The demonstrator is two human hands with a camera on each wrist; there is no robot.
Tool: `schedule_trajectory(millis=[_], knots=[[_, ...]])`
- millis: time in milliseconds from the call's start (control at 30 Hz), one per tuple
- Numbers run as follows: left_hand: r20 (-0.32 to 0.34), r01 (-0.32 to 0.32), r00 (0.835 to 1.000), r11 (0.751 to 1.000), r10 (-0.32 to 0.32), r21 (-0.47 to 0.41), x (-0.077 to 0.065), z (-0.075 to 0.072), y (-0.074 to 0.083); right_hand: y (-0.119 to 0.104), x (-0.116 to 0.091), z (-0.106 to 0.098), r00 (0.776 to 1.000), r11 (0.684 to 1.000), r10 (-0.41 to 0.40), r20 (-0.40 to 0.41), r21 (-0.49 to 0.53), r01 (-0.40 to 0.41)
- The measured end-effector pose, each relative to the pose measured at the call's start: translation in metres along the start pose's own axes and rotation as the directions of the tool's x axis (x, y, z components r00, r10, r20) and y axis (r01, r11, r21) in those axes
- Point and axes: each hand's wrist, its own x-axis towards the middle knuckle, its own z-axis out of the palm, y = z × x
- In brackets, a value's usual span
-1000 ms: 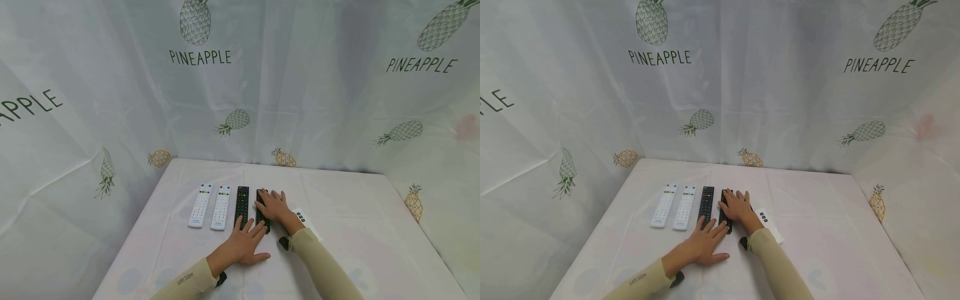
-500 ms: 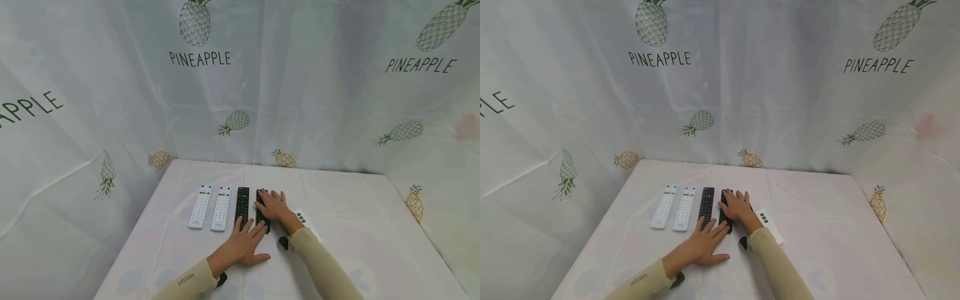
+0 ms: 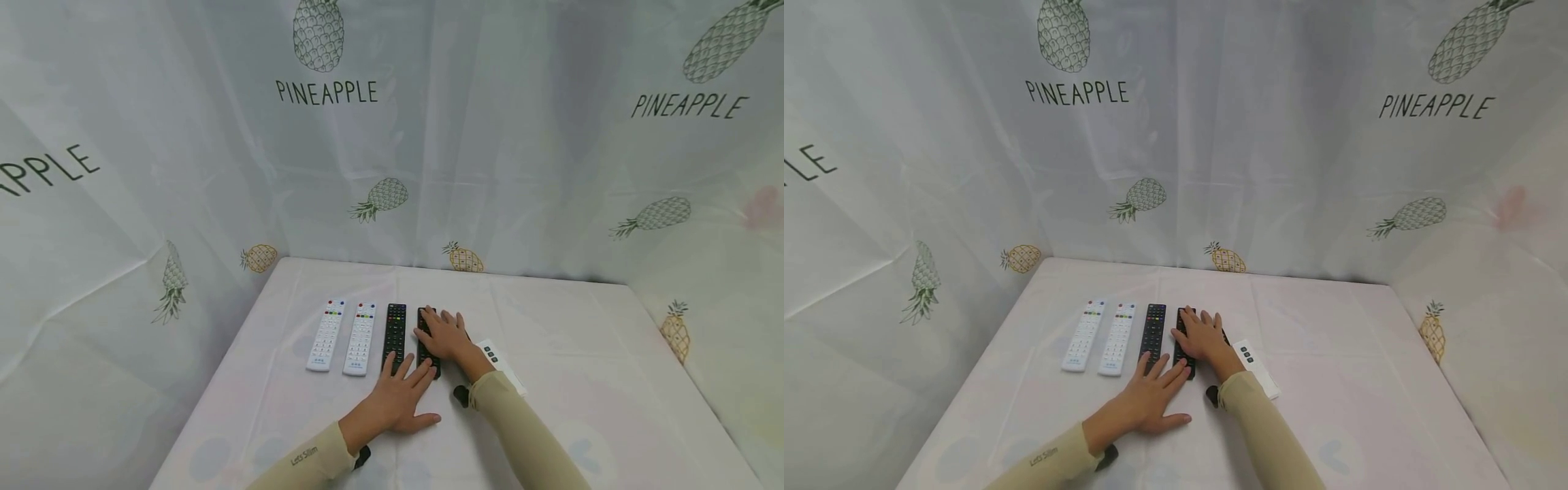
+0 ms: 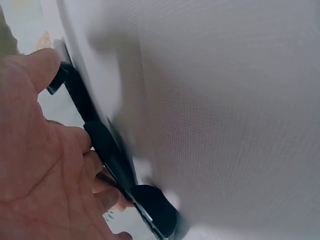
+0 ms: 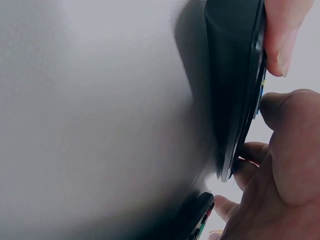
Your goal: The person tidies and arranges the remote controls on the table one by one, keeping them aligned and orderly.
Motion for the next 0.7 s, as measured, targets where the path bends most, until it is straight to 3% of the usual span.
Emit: schedule_trajectory(millis=[400, 700], knots=[[0.005, 0.006, 1.000, 0.999, -0.006, -0.048, -0.0008, -0.0025, -0.0006, 0.0018, 0.0019, 0.0020, 1.000, 1.000, -0.009, -0.003, 0.012, 0.009], [0.014, 0.008, 1.000, 1.000, -0.008, -0.029, -0.0001, -0.0044, -0.0019, 0.0008, 0.0020, -0.0011, 1.000, 1.000, 0.013, 0.019, 0.011, -0.013]])
